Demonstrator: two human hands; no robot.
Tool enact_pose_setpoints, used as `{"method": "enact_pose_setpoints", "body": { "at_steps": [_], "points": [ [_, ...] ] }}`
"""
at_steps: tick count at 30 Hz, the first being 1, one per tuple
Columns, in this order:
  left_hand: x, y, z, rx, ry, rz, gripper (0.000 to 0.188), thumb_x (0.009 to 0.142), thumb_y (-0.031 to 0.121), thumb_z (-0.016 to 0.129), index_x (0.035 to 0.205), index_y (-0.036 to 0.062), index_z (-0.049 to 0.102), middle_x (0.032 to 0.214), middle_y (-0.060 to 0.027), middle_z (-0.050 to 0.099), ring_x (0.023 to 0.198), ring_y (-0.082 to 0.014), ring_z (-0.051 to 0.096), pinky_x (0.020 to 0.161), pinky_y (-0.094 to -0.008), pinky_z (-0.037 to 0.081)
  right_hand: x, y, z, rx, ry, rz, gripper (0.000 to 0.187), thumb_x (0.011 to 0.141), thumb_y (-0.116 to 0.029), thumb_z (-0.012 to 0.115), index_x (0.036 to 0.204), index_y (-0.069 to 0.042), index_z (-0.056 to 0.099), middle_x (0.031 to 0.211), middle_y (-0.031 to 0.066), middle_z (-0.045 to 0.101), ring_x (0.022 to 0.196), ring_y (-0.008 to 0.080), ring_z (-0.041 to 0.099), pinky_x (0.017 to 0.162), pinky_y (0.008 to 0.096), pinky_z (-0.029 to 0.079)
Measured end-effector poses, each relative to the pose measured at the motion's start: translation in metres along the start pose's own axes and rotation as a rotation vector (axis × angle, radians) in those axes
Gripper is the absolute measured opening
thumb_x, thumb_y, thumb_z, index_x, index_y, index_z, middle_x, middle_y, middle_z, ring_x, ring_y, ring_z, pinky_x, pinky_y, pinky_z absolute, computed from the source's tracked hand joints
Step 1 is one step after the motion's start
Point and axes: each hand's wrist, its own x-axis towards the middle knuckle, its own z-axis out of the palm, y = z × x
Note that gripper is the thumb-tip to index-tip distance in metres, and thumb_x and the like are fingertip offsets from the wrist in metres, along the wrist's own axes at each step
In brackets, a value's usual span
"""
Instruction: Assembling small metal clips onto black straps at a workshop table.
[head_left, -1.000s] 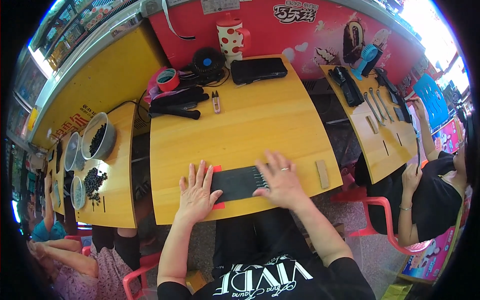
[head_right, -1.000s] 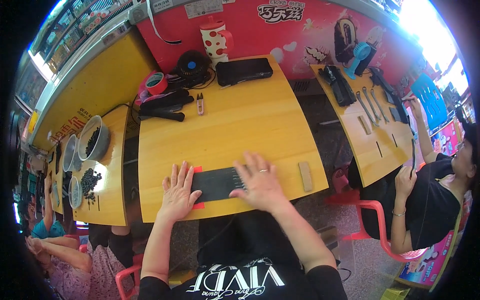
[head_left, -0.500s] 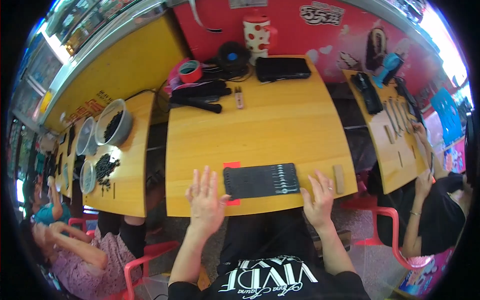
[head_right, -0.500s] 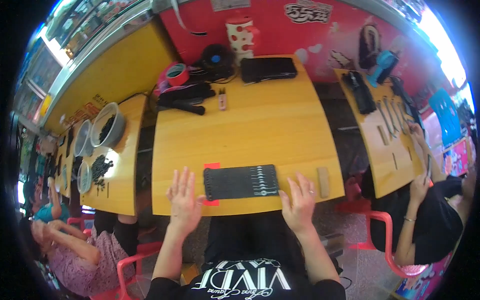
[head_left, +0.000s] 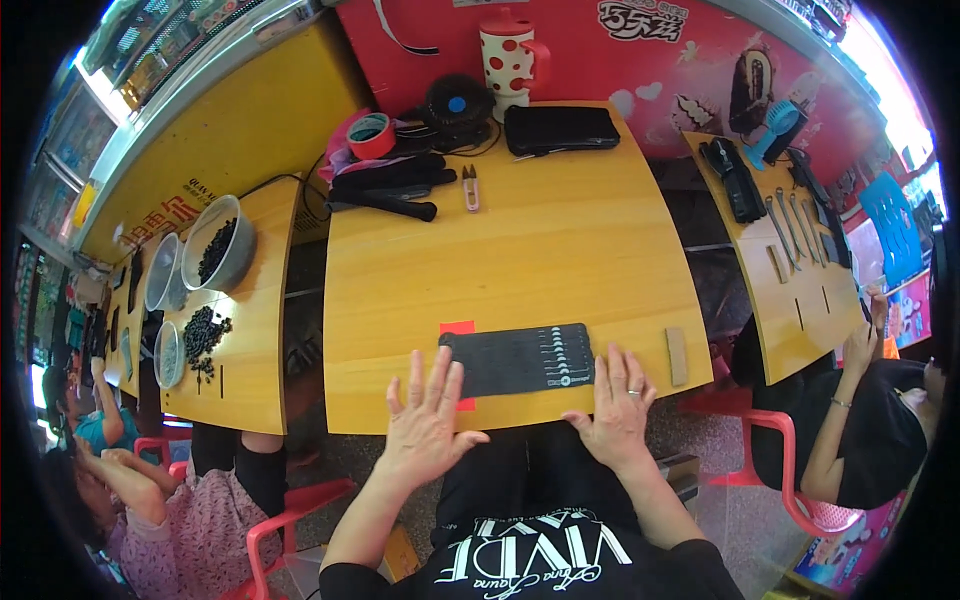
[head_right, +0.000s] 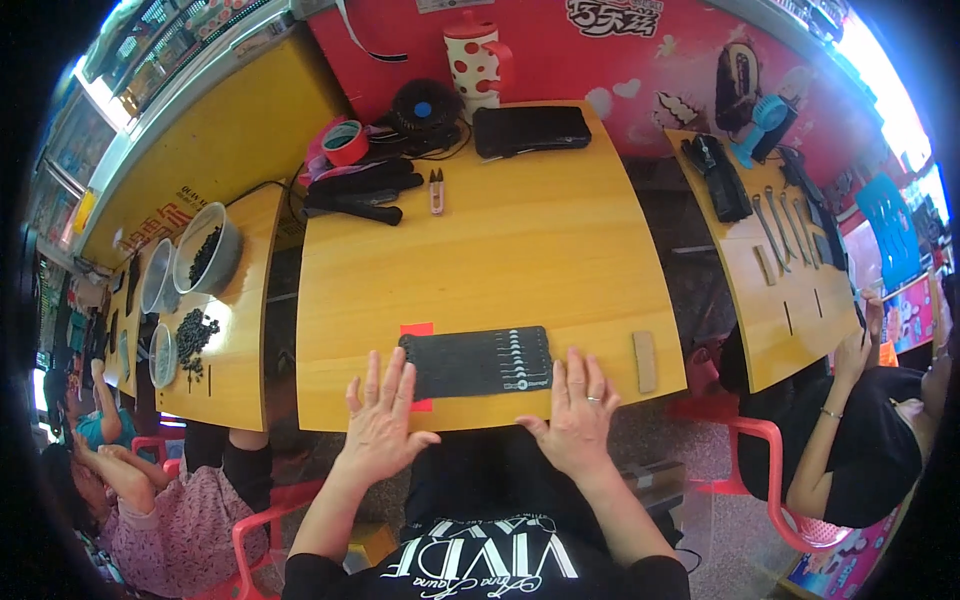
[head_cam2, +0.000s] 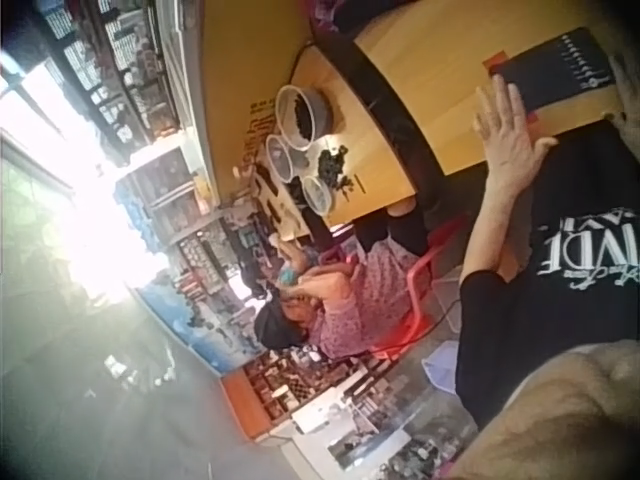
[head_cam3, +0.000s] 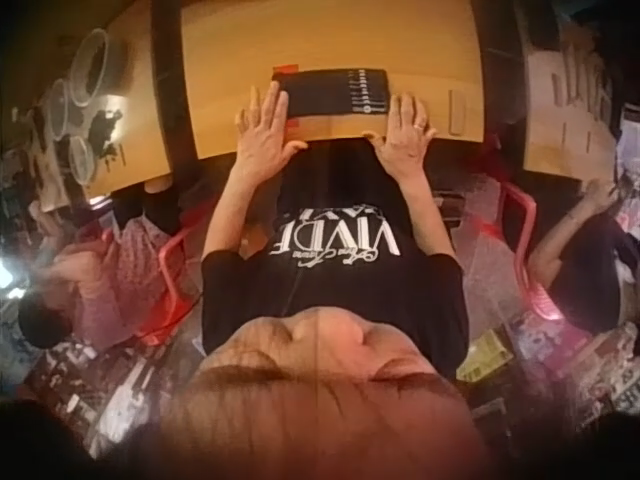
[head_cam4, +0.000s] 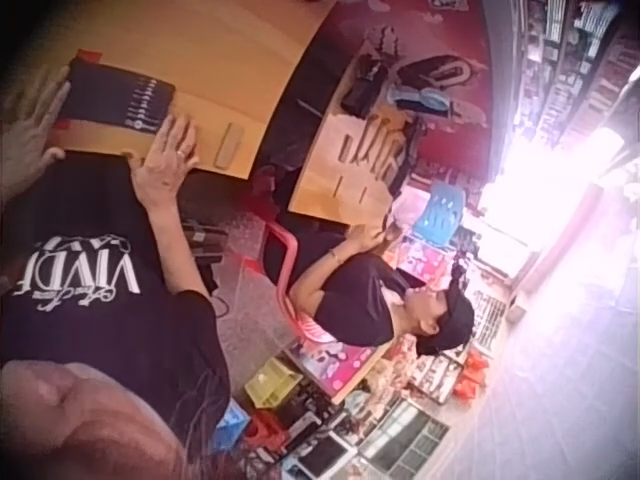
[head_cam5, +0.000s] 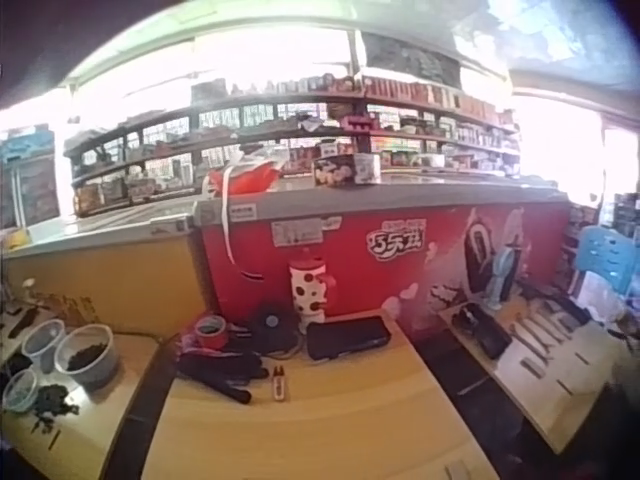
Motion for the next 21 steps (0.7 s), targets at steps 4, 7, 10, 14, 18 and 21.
{"method": "enact_pose_setpoints", "body": {
  "at_steps": [4,7,10,14,18,21],
  "points": [
    [0.022,0.041,-0.004,-0.13,0.043,0.229,0.099,0.08,0.072,0.053,0.15,0.004,0.032,0.162,-0.0119,0.017,0.15,-0.0333,0.009,0.114,-0.0573,0.01,-0.001,0.0,-0.003,-0.02,0.013,0.012,0.091,0.088,-0.07,0.044,0.132,0.01,0.05,0.149,0.022,0.037,0.134,0.039,0.034,0.102,0.0508,0.027],
    [0.039,0.049,-0.003,-0.139,-0.007,0.237,0.1,0.081,0.071,0.053,0.15,0.003,0.031,0.162,-0.0108,0.018,0.15,-0.0312,0.011,0.115,-0.0559,0.013,-0.001,0.003,0.0,0.025,0.029,0.075,0.088,0.087,-0.068,0.046,0.132,0.007,0.05,0.149,0.0222,0.036,0.134,0.0393,0.034,0.102,0.0513,0.027],
    [0.045,0.039,0.009,-0.074,-0.056,0.221,0.099,0.082,0.07,0.053,0.15,0.002,0.031,0.162,-0.0102,0.017,0.151,-0.0301,0.011,0.115,-0.055,0.015,0.001,0.0,-0.004,-0.042,-0.02,0.037,0.085,0.088,-0.068,0.045,0.133,0.004,0.052,0.149,0.0224,0.036,0.134,0.0398,0.034,0.103,0.051,0.028],
    [0.045,0.031,0.01,-0.073,-0.059,0.273,0.1,0.082,0.072,0.052,0.151,0.0022,0.029,0.163,-0.01,0.016,0.151,-0.029,0.01,0.117,-0.0509,0.013,0.002,0.007,-0.007,-0.049,-0.023,0.002,0.084,0.087,-0.069,0.045,0.133,0.002,0.053,0.149,0.0225,0.036,0.134,0.0397,0.034,0.103,0.0511,0.027],
    [0.044,0.029,0.008,-0.064,-0.062,0.285,0.101,0.082,0.072,0.051,0.151,0.002,0.028,0.163,-0.0103,0.015,0.151,-0.0292,0.011,0.117,-0.0505,0.012,0.0,0.006,-0.005,-0.077,-0.003,-0.019,0.083,0.086,-0.065,0.053,0.134,0.003,0.052,0.148,0.0235,0.037,0.135,0.0383,0.033,0.1,0.0513,0.029],
    [0.045,0.026,0.008,-0.064,-0.076,0.301,0.101,0.082,0.072,0.051,0.151,0.0018,0.028,0.163,-0.0108,0.015,0.151,-0.0299,0.011,0.117,-0.0514,0.013,-0.001,0.009,-0.009,-0.015,-0.006,-0.023,0.084,0.087,-0.064,0.053,0.134,0.005,0.05,0.147,0.0232,0.039,0.134,0.0377,0.036,0.101,0.0511,0.03]
  ]
}}
